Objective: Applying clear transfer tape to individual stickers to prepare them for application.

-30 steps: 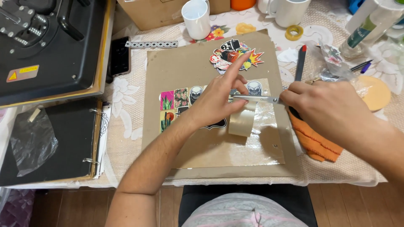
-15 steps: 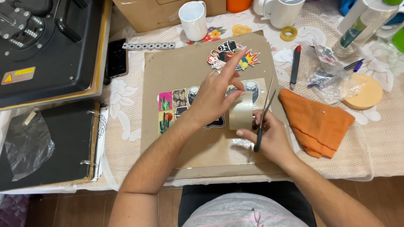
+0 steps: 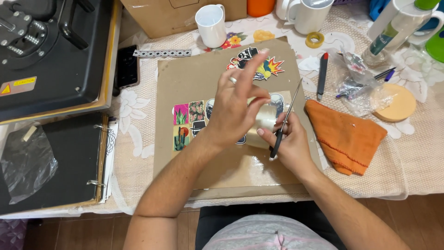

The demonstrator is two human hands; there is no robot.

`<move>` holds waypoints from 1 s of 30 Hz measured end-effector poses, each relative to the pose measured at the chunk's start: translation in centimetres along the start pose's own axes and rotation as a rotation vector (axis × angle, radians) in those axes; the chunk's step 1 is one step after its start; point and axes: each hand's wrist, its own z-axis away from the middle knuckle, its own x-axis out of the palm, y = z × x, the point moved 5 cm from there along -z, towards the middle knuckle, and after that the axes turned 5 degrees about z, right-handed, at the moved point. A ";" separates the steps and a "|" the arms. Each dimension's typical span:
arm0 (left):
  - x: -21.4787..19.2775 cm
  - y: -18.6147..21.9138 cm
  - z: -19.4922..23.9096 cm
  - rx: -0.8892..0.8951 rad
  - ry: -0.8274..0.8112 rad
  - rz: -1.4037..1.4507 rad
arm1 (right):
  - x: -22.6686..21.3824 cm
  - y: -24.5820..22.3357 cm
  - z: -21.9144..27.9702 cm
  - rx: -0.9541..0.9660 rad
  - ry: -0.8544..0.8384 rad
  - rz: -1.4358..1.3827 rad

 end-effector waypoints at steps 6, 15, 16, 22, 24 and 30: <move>-1.0 1.3 -1.4 -0.049 -0.238 -0.074 | -1.1 -3.4 1.8 0.078 -0.092 0.139; -0.8 1.4 -1.5 -0.054 -0.292 -0.077 | -8.7 -9.0 0.3 -0.366 -0.420 0.885; -0.8 1.4 -1.3 -0.040 -0.278 -0.079 | -9.2 -9.4 -0.1 -0.372 -0.445 0.978; -0.8 1.3 -1.3 -0.033 -0.252 -0.069 | -9.4 -9.8 -2.2 -0.176 -0.590 1.386; -0.9 1.3 -1.2 -0.048 -0.265 -0.071 | -8.9 -10.2 -2.5 -0.208 -0.615 1.381; -1.1 1.3 -1.5 -0.071 -0.303 -0.019 | -7.9 -11.9 -3.2 -0.208 -0.639 1.323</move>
